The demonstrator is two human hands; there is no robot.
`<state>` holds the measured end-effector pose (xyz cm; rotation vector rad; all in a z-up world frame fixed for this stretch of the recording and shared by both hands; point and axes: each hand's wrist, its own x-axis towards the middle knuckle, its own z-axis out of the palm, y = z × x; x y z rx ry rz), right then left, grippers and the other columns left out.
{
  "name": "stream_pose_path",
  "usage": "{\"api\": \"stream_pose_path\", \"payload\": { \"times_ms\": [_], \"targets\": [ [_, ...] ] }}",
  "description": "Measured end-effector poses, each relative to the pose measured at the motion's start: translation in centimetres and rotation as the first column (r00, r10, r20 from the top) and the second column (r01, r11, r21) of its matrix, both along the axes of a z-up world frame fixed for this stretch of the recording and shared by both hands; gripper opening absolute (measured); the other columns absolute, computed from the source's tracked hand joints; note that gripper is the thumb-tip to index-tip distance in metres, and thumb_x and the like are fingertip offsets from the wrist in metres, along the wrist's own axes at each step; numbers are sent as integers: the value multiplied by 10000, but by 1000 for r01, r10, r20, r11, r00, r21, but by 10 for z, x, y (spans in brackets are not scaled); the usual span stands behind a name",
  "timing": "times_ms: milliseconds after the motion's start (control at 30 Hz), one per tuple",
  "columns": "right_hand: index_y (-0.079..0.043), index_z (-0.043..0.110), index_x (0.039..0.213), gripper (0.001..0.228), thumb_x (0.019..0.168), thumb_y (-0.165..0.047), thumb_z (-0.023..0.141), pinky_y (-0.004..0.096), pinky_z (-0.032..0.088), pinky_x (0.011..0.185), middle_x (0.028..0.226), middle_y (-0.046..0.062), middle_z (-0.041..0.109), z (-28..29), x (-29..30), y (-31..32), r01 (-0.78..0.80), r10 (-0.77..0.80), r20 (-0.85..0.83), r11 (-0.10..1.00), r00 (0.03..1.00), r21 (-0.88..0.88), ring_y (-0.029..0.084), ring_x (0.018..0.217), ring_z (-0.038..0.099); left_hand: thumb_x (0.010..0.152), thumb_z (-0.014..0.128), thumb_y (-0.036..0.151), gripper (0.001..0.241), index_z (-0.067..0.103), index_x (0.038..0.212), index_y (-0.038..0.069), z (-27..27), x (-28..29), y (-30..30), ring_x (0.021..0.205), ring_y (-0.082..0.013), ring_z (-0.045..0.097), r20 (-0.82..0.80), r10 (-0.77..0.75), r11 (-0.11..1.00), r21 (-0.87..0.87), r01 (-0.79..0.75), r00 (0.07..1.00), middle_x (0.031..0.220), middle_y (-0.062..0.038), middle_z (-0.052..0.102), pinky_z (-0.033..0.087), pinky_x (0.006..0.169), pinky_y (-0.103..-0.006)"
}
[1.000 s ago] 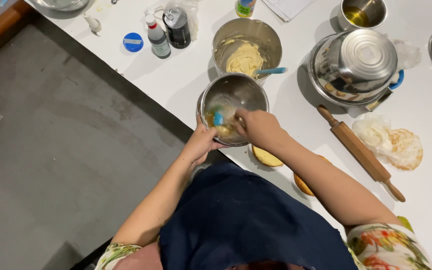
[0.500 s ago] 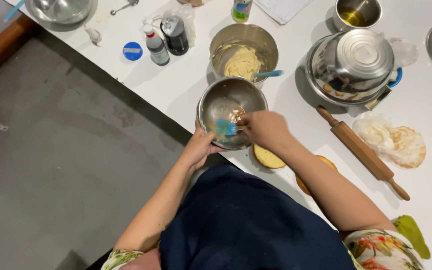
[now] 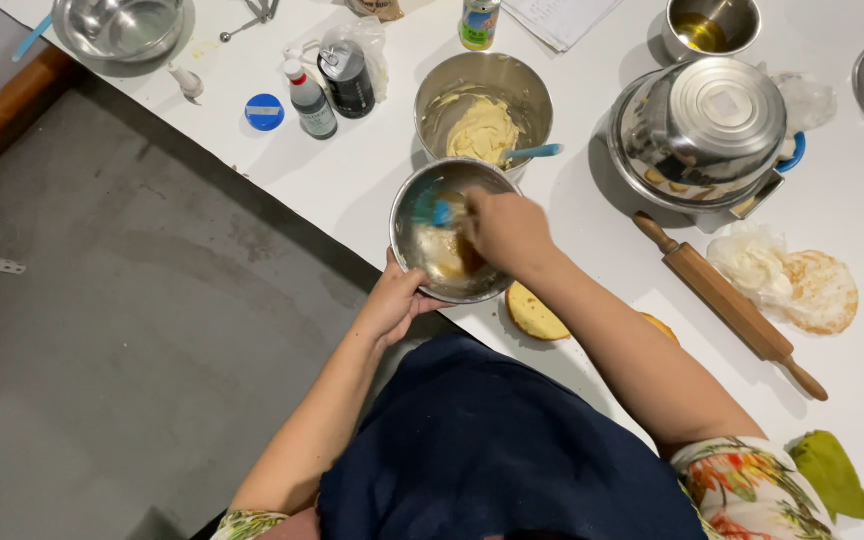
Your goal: Adding sugar to a bowl and brushing glaze onto cake layers.
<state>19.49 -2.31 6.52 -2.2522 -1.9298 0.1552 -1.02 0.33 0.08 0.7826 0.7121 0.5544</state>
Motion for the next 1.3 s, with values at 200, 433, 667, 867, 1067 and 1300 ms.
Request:
{"api": "stream_pose_path", "payload": {
  "times_ms": [200,433,667,867,1067,1300],
  "targets": [
    [-136,742,907,156,828,-264,700,512,552,661,790,146,724,9,2,-6,-93,85,-70,989,994,-116,380,765,705,863,450,-30,783,72,1524,147,5,-4,-1,1052,-372,696,-52,-2,1000,-1,2,999,1363,-269,502,652,832,-499],
    [-62,730,1002,193,910,-225,688,499,538,695,816,190,736,10,-8,-10,-169,165,-240,986,957,6,387,758,694,847,466,-10,757,148,1518,134,-3,-2,-4,1045,-351,692,13,-1,1000,-15,2,1000,1326,-235,557,640,839,-497],
    [-57,767,1043,208,897,-203,746,377,541,614,769,151,751,68,24,-38,-73,56,-672,997,739,3,260,656,669,854,463,-19,705,217,1505,92,11,-8,1,1011,-348,714,18,49,998,29,-50,999,1279,-243,599,658,825,-477],
    [-29,707,1029,185,961,-198,742,284,580,659,856,132,760,56,1,-33,117,170,-582,899,795,422,185,719,759,895,478,-21,624,330,1497,42,8,-14,-9,1023,-299,720,97,19,1000,-1,-19,995,1274,-211,628,655,839,-440],
    [-38,708,1166,230,970,-157,688,360,569,702,921,150,750,72,-7,-30,-121,366,-556,896,747,428,256,753,728,940,500,24,581,331,1494,73,0,-12,-11,1029,-266,722,111,-13,999,-39,17,994,1287,-183,631,646,836,-426],
    [-78,753,1108,200,937,-167,702,335,598,741,980,103,775,84,8,-26,-270,366,-600,931,711,247,219,831,771,895,472,-15,649,286,1509,82,21,-17,-10,1053,-295,713,63,-23,999,25,21,998,1317,-215,600,655,846,-424]
  ]
}}
